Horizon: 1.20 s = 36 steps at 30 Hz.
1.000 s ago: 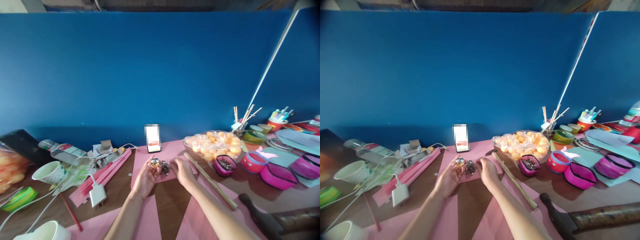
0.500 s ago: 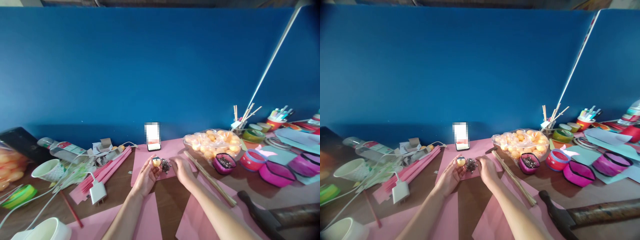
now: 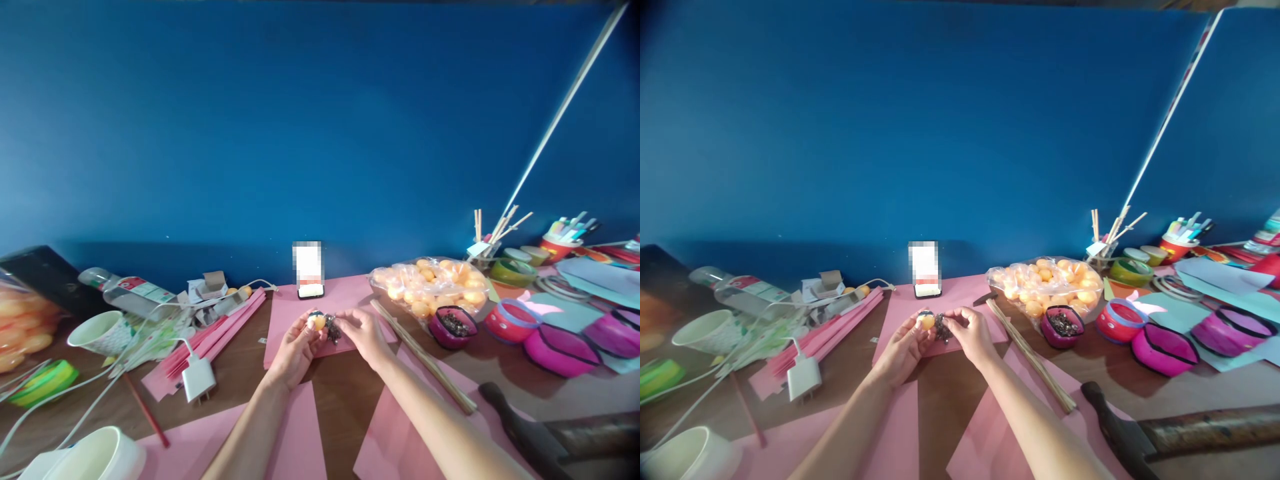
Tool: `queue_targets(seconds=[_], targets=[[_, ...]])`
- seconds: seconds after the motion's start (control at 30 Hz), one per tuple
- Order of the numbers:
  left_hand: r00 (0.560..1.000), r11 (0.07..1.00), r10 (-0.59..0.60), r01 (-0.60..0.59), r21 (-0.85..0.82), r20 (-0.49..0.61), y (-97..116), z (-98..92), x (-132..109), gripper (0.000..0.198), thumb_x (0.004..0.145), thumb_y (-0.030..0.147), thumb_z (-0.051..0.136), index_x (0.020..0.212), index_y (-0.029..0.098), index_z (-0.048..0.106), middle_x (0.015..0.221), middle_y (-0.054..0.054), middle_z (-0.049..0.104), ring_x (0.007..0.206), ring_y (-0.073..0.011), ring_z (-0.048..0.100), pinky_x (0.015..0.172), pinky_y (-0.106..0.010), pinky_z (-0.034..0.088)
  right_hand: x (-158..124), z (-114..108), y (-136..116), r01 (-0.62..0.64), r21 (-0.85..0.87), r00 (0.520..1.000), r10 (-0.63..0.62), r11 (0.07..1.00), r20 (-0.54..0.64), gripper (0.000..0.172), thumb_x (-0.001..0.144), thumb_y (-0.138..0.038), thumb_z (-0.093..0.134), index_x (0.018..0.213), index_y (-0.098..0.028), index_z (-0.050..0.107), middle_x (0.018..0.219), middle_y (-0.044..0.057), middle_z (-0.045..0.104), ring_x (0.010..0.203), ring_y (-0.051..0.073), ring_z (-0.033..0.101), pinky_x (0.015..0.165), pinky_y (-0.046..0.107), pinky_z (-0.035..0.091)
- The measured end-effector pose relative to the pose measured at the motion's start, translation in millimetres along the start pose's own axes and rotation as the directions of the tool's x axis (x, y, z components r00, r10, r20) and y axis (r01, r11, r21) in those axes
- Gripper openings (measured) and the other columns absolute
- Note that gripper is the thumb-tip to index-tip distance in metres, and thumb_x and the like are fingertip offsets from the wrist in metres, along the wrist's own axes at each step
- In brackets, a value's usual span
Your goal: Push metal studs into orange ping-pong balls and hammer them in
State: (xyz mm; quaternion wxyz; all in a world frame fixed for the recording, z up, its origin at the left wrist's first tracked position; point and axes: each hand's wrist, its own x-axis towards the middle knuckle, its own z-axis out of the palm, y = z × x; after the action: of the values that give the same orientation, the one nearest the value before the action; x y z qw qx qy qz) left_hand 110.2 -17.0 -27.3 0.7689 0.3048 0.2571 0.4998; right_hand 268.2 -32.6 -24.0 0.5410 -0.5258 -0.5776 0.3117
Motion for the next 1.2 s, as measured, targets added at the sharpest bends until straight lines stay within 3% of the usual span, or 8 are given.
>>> queue_targets(seconds=[0.13,0.3,0.5,0.97,1.2], targets=[[0.999,1.000,-0.002,0.001,0.016,0.038,-1.5,1.2,-0.2,0.040,0.074,0.017,0.064,0.112,0.019,0.054,0.097,-0.007,0.065,0.079,-0.0142,0.063,0.075,-0.027,0.050,1.0,0.7,-5.4,-0.102,0.215,0.994,0.092,0.971,0.053,0.025,0.075,-0.038,0.059,0.085,-0.015,0.063,0.083,0.006,0.068,0.070,0.017,0.061,0.064,0.028,0.051],[0.999,0.999,-0.022,0.022,0.024,0.026,-2.5,2.6,-0.4,0.042,0.072,0.017,0.066,0.112,0.021,0.054,0.099,-0.006,0.064,0.084,-0.0153,0.063,0.080,-0.029,0.048,-0.8,-0.3,-8.6,-0.086,0.251,0.992,0.060,0.964,0.111,0.026,0.074,-0.041,0.061,0.079,-0.016,0.065,0.074,0.002,0.066,0.069,0.016,0.060,0.067,0.027,0.049],[0.999,0.999,-0.021,0.019,0.040,0.048,-2.1,3.1,-1.6,0.046,0.069,0.016,0.068,0.113,0.021,0.054,0.103,-0.007,0.064,0.091,-0.0181,0.062,0.083,-0.033,0.048,-1.8,2.4,-3.5,-0.140,0.352,0.987,0.102,0.925,0.123,0.025,0.069,-0.039,0.066,0.079,-0.017,0.066,0.078,0.003,0.068,0.075,0.018,0.061,0.072,0.030,0.049],[0.998,0.996,-0.008,0.002,0.088,0.066,-2.7,2.3,-2.1,0.048,0.070,0.014,0.067,0.115,0.021,0.052,0.107,-0.007,0.062,0.095,-0.0192,0.060,0.086,-0.034,0.046,-3.8,7.5,-0.3,-0.146,0.416,0.983,0.085,0.898,0.160,0.018,0.071,-0.034,0.067,0.074,-0.016,0.062,0.077,0.002,0.066,0.072,0.015,0.059,0.071,0.028,0.046],[0.997,0.995,0.002,-0.009,0.097,0.075,-4.0,1.4,-0.3,0.046,0.071,0.015,0.066,0.114,0.021,0.052,0.108,-0.007,0.061,0.097,-0.0190,0.060,0.087,-0.034,0.046,-5.8,6.9,-1.4,-0.230,0.423,0.966,0.154,0.876,0.206,0.022,0.071,-0.038,0.066,0.074,-0.017,0.060,0.072,0.000,0.064,0.061,0.011,0.055,0.057,0.023,0.043]])
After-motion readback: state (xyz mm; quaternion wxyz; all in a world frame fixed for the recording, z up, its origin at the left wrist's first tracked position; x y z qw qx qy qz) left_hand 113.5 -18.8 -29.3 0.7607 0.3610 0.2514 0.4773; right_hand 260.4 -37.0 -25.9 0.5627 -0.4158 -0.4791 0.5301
